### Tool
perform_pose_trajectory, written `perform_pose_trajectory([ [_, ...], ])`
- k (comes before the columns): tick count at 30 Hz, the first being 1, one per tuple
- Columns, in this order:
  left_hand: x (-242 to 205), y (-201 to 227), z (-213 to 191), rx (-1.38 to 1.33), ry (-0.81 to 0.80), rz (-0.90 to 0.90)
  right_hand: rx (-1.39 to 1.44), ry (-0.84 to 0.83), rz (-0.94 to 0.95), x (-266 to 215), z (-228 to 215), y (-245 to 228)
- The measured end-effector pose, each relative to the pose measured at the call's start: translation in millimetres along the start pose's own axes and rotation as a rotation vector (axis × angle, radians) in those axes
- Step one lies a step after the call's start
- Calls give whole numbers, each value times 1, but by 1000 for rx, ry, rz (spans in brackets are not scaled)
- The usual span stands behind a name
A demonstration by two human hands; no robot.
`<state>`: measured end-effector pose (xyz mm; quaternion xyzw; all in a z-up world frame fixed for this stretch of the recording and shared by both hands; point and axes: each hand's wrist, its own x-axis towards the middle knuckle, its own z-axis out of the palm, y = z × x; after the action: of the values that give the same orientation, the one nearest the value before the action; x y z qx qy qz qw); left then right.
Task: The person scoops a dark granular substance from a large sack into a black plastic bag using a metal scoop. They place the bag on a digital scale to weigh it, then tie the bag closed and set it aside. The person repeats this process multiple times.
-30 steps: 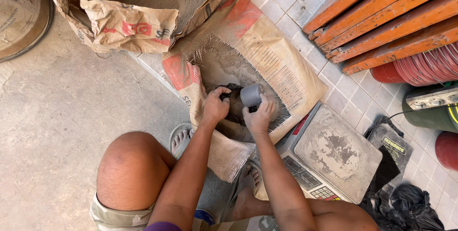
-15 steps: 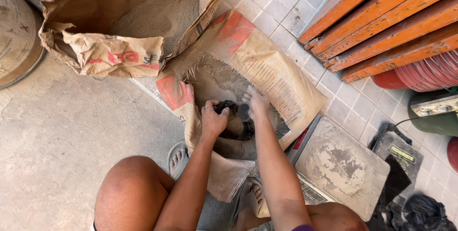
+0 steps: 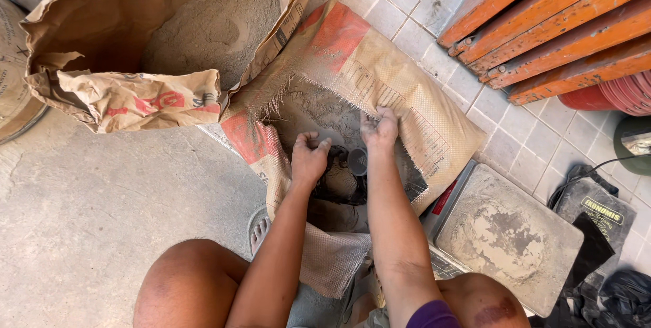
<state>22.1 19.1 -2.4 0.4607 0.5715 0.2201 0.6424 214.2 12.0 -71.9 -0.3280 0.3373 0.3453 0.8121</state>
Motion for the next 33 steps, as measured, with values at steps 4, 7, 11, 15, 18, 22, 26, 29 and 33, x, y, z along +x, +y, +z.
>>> perform_pose_trajectory([
  [4, 23, 27, 17, -202, 45, -27, 2, -97, -131, -4, 39, -4],
  [7, 26, 62, 20, -397, -106, -171, -68, -39, -199, 17, 11, -3],
  [11, 39, 86, 38, -722, -234, -257, -27, -38, -203, 7, -8, -1],
  [15, 108, 38, 65, -1116, -38, -258, -29, -96, -182, -28, -14, 2],
  [18, 65, 61, 66, -1054, 228, -276, -20, -121, -151, -51, -27, 1],
  [22, 55, 35, 63, -1032, 289, -262, -26, -135, -126, -49, -59, 1],
  [26, 60, -12, 58, -1077, 263, -267, -80, -153, -129, -46, -93, 0],
  [29, 59, -38, 55, -1092, 259, -303, -121, -123, -131, -60, -103, 1],
  [33, 32, -23, 46, -1025, 234, -331, -144, -44, -146, -53, -117, 7],
])
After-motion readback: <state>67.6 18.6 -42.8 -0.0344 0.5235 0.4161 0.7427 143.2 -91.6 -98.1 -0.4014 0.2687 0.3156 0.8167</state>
